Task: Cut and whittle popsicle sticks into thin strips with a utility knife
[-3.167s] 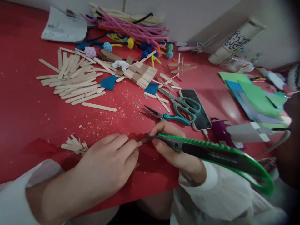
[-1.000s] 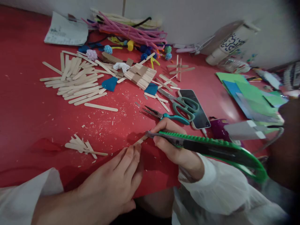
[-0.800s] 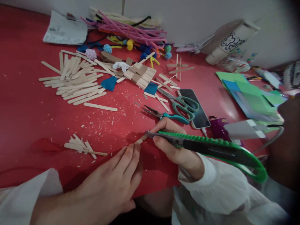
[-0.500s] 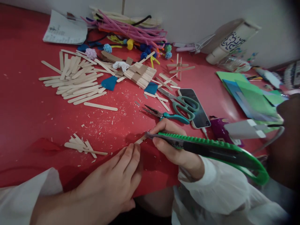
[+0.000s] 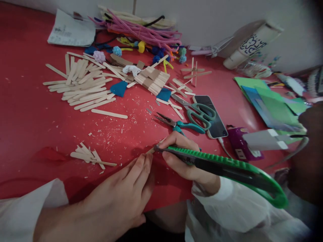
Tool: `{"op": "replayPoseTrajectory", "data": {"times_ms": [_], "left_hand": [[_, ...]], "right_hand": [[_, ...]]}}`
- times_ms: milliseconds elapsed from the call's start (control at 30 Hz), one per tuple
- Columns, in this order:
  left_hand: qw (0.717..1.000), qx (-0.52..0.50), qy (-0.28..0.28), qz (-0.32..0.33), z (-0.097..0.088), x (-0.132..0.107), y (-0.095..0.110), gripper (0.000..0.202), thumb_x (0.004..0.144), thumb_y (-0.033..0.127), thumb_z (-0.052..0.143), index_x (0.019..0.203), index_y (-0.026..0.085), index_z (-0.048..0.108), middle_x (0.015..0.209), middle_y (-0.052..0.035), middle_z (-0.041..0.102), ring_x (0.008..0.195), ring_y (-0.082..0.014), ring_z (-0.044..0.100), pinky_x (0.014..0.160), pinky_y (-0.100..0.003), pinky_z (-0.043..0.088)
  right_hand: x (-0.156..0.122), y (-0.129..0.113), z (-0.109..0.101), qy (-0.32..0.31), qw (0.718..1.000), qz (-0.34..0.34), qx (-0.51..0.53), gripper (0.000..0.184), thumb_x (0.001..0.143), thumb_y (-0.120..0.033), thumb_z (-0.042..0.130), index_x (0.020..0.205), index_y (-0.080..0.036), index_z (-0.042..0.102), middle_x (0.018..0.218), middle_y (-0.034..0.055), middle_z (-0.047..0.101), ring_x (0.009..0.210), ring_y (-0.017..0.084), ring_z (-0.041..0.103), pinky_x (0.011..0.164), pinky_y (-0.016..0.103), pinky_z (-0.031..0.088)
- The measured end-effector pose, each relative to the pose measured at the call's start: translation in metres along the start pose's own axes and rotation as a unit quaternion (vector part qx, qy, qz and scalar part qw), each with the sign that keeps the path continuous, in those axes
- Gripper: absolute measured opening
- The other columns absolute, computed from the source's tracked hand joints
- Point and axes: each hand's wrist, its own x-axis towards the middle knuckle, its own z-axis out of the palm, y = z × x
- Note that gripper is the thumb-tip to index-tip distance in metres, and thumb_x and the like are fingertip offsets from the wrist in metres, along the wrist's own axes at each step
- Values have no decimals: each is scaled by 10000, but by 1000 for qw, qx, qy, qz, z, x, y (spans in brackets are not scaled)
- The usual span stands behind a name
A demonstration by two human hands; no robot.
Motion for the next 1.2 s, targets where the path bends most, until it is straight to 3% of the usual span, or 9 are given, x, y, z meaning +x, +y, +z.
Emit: {"op": "replayPoseTrajectory", "data": {"times_ms": [133,267,500,900,1200], "left_hand": [[1000,5,-1,0,1,1,-1,844,566,662,693,1160,68,606,1290,-207,567,1175,-310,532,1000,-355,304],[1000,5,4,-3,1,2,-1,811,550,671,699,1115,94,626,1296,-209,561,1160,-310,542,993,-356,309],[1000,2,10,3,0,1,-1,782,561,656,699,1101,95,637,1241,-187,609,1132,-302,565,967,-348,332],[1000,-5,11,-7,-2,3,0,827,566,631,710,1156,60,608,1247,-190,605,1135,-292,562,957,-336,342],[1000,-5,2,-7,-1,2,0,812,616,623,678,1188,56,580,1277,-197,581,1164,-296,535,988,-345,306]], "right_hand": [[0,-5,-2,3,999,44,0,82,805,-154,539,841,-228,544,642,-40,567,521,97,519,497,221,411],[-1,-10,-8,67,994,91,4,37,823,-194,553,831,-230,552,631,-55,536,502,81,467,479,209,380],[-2,-6,-4,2,1000,30,-7,63,804,-177,547,842,-226,553,677,-33,611,546,98,556,515,219,434],[-2,-1,5,10,1000,-10,-4,86,805,-163,531,850,-234,548,711,-16,632,573,102,583,532,213,448],[-2,-2,4,3,1000,-14,-24,78,798,-163,520,834,-230,539,642,-32,596,481,87,517,440,201,405]]}}
